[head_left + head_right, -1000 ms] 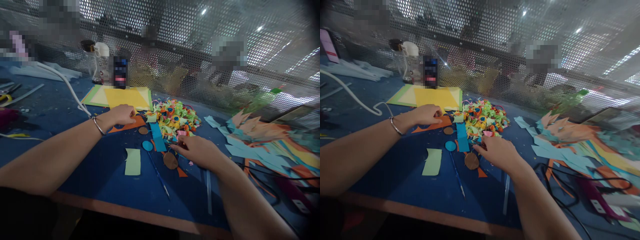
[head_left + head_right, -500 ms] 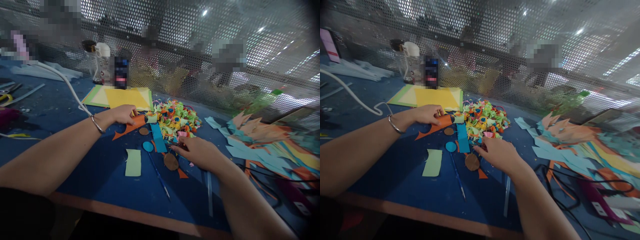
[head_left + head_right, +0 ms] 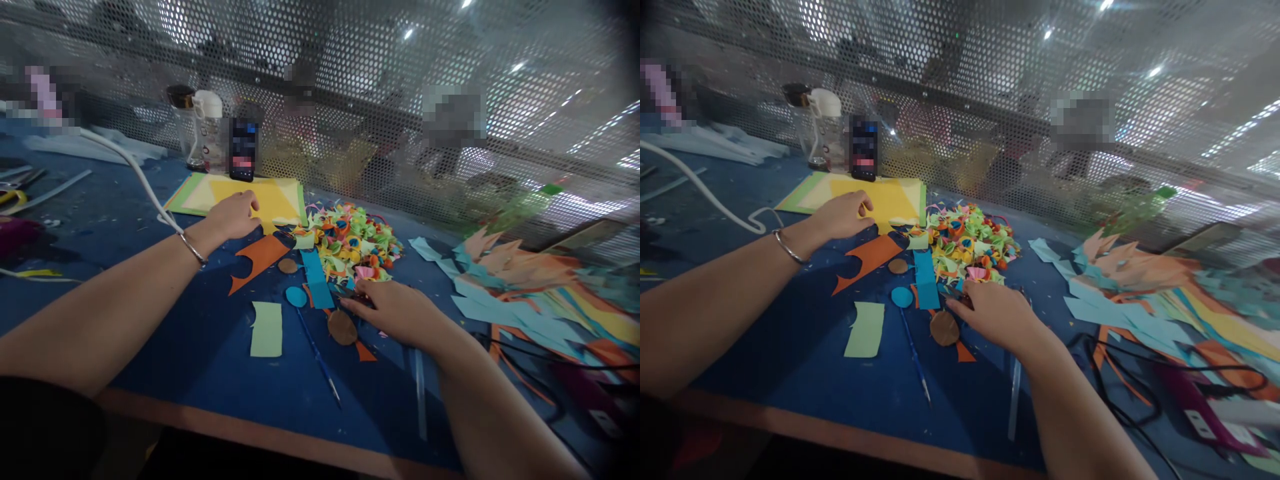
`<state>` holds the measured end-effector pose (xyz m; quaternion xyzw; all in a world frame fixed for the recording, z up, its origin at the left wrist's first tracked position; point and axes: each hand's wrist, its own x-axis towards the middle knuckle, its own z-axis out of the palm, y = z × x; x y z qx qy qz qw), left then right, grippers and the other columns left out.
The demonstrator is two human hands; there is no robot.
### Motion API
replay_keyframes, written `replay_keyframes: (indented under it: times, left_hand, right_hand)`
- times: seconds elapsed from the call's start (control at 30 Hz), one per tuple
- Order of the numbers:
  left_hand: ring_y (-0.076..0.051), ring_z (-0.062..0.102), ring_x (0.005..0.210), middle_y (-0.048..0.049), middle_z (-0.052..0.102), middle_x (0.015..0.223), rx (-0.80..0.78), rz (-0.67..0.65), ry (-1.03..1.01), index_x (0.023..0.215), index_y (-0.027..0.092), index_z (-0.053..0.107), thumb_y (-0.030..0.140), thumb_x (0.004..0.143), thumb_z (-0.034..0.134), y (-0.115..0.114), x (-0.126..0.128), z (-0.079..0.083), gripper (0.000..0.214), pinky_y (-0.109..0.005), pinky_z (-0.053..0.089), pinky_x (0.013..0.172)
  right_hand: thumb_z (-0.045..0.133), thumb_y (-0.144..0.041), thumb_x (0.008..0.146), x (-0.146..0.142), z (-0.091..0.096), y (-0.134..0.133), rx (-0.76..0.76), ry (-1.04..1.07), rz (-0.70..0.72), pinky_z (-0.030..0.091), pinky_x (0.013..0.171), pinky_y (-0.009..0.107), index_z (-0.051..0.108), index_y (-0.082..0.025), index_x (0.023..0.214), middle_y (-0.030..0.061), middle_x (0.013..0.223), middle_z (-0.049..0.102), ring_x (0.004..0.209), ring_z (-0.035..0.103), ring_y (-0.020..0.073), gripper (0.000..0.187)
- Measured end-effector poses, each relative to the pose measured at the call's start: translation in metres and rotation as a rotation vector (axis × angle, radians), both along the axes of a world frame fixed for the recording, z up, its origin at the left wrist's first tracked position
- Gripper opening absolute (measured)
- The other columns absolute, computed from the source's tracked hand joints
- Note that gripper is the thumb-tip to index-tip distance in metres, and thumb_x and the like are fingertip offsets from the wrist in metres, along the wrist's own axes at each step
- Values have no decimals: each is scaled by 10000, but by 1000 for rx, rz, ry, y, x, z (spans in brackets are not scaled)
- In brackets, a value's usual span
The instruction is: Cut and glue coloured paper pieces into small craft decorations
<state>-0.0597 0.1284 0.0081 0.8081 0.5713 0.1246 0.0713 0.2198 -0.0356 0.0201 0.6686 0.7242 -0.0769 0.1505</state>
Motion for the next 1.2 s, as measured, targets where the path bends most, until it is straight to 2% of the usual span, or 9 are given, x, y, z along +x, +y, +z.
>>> replay_keyframes:
  times: [0.1, 0.27, 0.4, 0.57, 0.7, 0.9, 1.0, 1.07, 1.2]
  left_hand:
    - [-268, 616, 1019, -184, 642, 1196, 5, 29, 14, 1168, 121, 578, 324, 820, 543, 2, -2, -5, 404, -340, 427, 792]
    - [-218, 641, 803, -90, 727, 912, -130, -116, 63, 861, 186, 681, 539, 756, 615, -7, 10, -4, 374, -284, 386, 645]
    - [-220, 623, 757, -77, 722, 894, -169, -194, 134, 898, 210, 697, 587, 650, 694, -14, 17, 0, 451, -280, 347, 592]
    - [-185, 530, 545, -37, 591, 538, -227, -218, 188, 666, 203, 684, 613, 673, 654, -14, 15, 5, 412, -305, 287, 542]
    - [-160, 472, 488, -23, 532, 454, -246, -243, 209, 526, 208, 620, 614, 696, 626, -14, 16, 6, 440, -306, 260, 521]
    - [-188, 603, 687, -33, 693, 774, -228, -220, 104, 788, 195, 681, 493, 625, 726, -9, 16, 1, 343, -267, 350, 564]
    - [-220, 642, 826, -69, 706, 973, -251, -203, -55, 1003, 177, 657, 380, 574, 780, -7, 14, -2, 490, -264, 421, 609]
    - [-223, 655, 837, -97, 707, 1001, -335, -165, -209, 1107, 158, 618, 342, 590, 784, -8, 13, -2, 573, -273, 459, 619]
    - [-192, 670, 796, -112, 719, 979, -457, -127, -509, 1020, 149, 628, 309, 737, 702, -12, 16, 2, 334, -281, 504, 622]
  right_hand:
    - [381, -540, 965, 1, -1, 0, 6, 13, 14, 367, 609, 322, 609, -188, 896, 115, 930, 724, 853, 680, 289, 425]
    - [380, -542, 969, 2, -2, 1, 6, 16, 13, 341, 591, 310, 597, -193, 879, 109, 927, 724, 838, 682, 283, 421]
    - [381, -544, 971, 2, -1, 1, 4, 3, 12, 333, 590, 302, 592, -197, 883, 100, 939, 724, 856, 682, 285, 416]
    - [384, -528, 974, 1, -1, 1, 1, -9, 33, 353, 608, 308, 605, -186, 916, 116, 967, 723, 875, 683, 288, 411]
    - [390, -526, 972, -1, 0, 0, -5, -17, 20, 366, 614, 311, 614, -187, 941, 121, 986, 721, 892, 684, 292, 407]
    - [414, -522, 959, -1, -2, 0, -4, -18, 15, 370, 605, 313, 614, -180, 961, 130, 992, 727, 919, 687, 306, 397]
    - [424, -534, 955, -1, -3, -1, 4, -33, 25, 340, 585, 299, 600, -188, 965, 121, 986, 731, 923, 688, 304, 389]
    - [425, -535, 959, -1, -2, -1, 13, -53, 23, 311, 571, 295, 587, -191, 954, 113, 976, 729, 907, 688, 298, 380]
    - [422, -532, 964, -4, 5, -5, 56, -98, -12, 253, 548, 296, 570, -209, 936, 90, 906, 722, 842, 684, 285, 356]
